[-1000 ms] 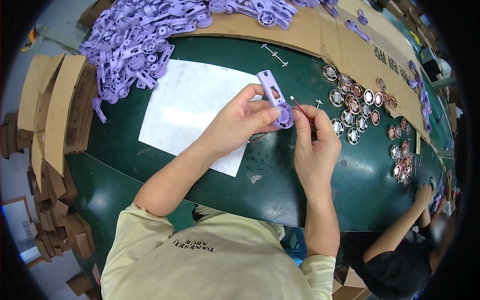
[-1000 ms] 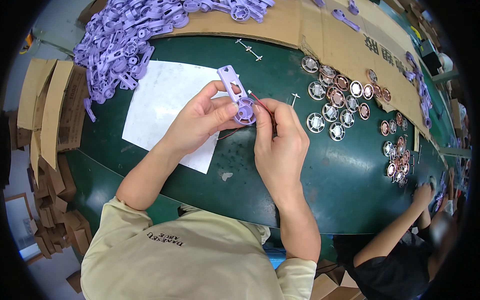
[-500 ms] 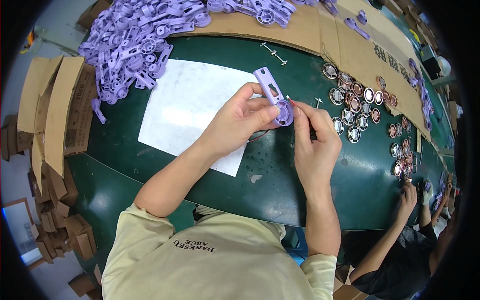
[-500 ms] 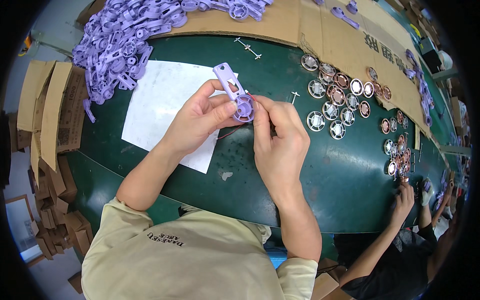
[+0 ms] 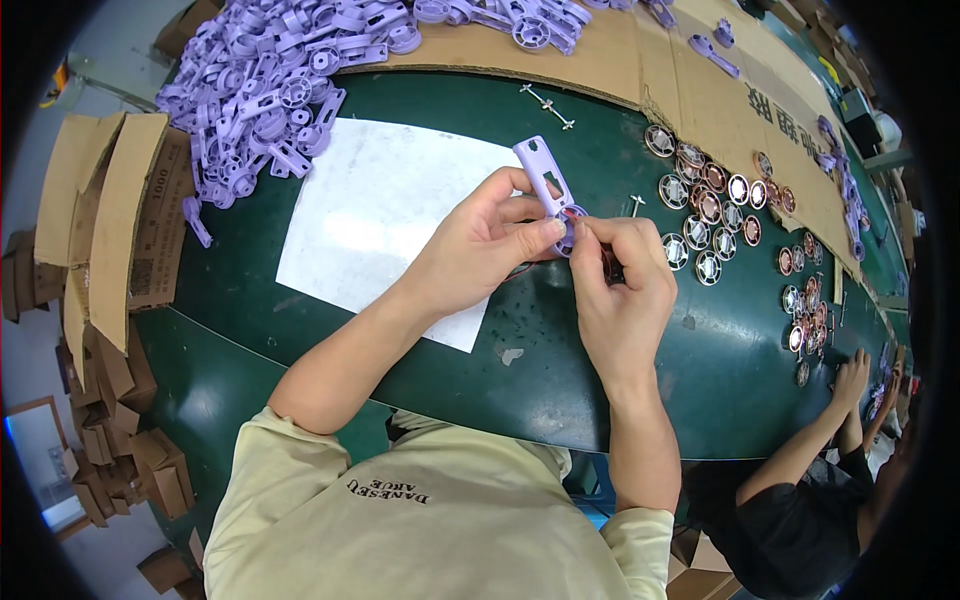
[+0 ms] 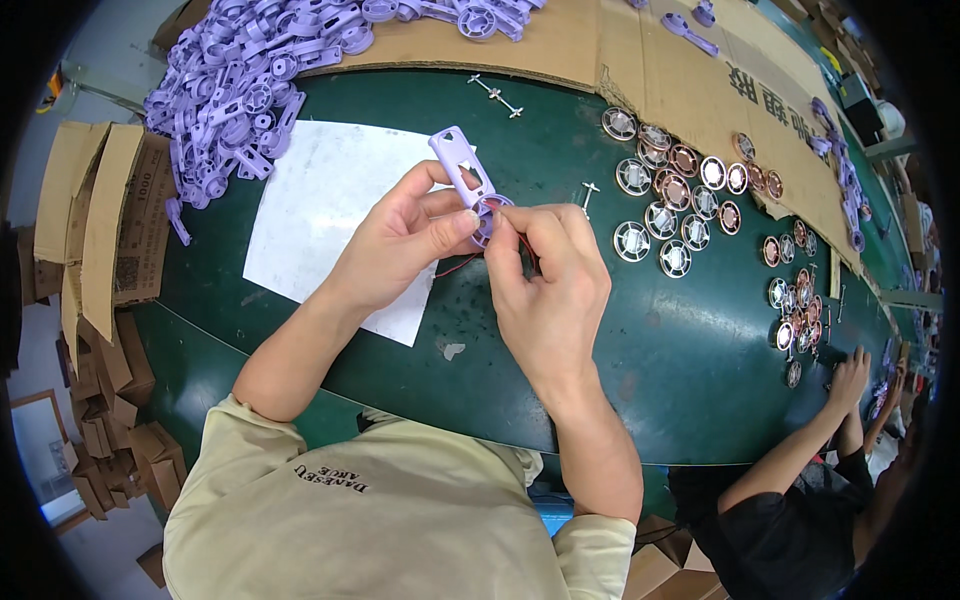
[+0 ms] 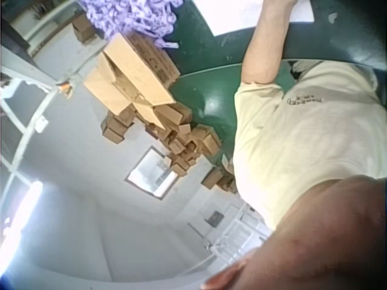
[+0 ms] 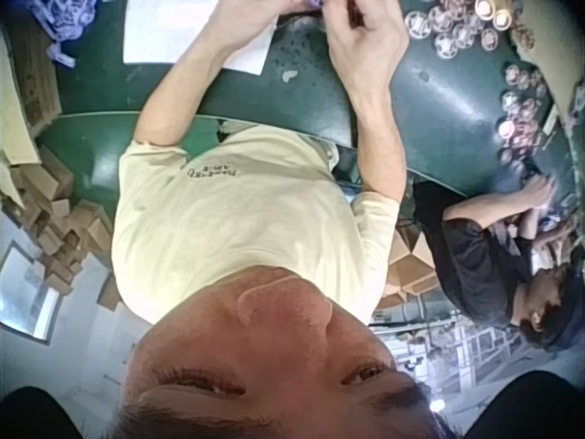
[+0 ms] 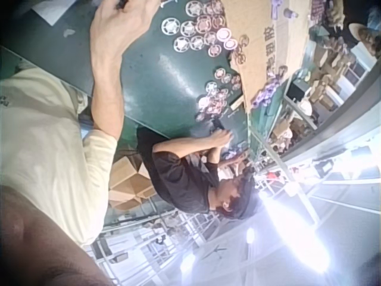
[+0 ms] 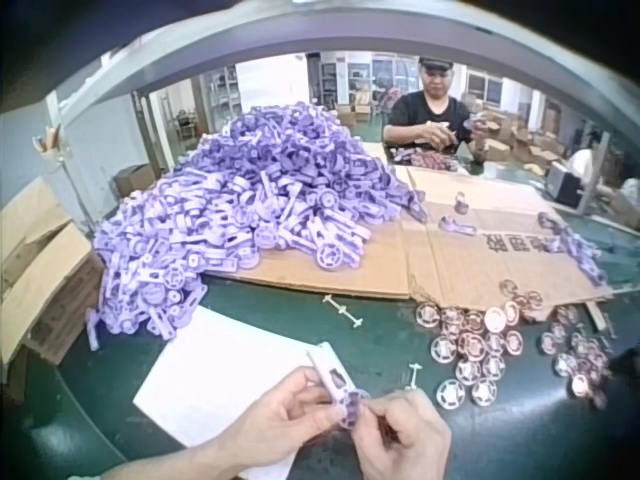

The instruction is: Assembling handheld fans by inserting internal components into plastic housings.

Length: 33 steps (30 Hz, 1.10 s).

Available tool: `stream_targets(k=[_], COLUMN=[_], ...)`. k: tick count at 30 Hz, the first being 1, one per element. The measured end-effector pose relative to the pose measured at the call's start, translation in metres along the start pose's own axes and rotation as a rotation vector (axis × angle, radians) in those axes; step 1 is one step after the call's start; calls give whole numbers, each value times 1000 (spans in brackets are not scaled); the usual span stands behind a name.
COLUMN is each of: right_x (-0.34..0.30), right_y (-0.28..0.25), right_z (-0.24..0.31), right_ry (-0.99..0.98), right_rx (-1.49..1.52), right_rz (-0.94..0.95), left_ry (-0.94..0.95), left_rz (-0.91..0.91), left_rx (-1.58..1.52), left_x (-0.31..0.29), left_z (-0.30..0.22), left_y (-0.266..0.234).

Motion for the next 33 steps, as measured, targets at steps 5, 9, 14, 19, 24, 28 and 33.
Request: stream_targets(k=[5, 9, 14, 19, 24, 28, 33], right_x=[-1, -2, -2, -1, -3, -4, -6], right_y=[0, 2, 4, 5, 5, 6, 5], right_z=[1, 0, -1, -4, -6, -3, -5], right_ry=[-7, -8, -18, 28, 33, 11, 21], right_rx=[23, 47, -32, 18, 39, 73, 117], right_rz=[-18, 6, 4, -30, -47, -57, -86], left_ry=[5, 0, 27, 21, 9, -1, -12], left_rz=[7, 3, -6, -13, 9, 31, 38], left_rx=[2, 15, 77, 54, -34, -64, -122], left_x=[0, 0, 0, 1, 0, -1, 0], left_z=[-1, -3, -3, 0, -1, 0, 2], left_y=[0, 0, -1, -1, 2, 4, 4])
Point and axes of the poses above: each hand's wrist, its own x-axis towards the middle knuckle, its own y-axis out of the palm, z = x × y, the point moved 5 cm from there along x, towards the middle knuckle, and after that the axes turned 1 degree about y, right-handed, at the moved point
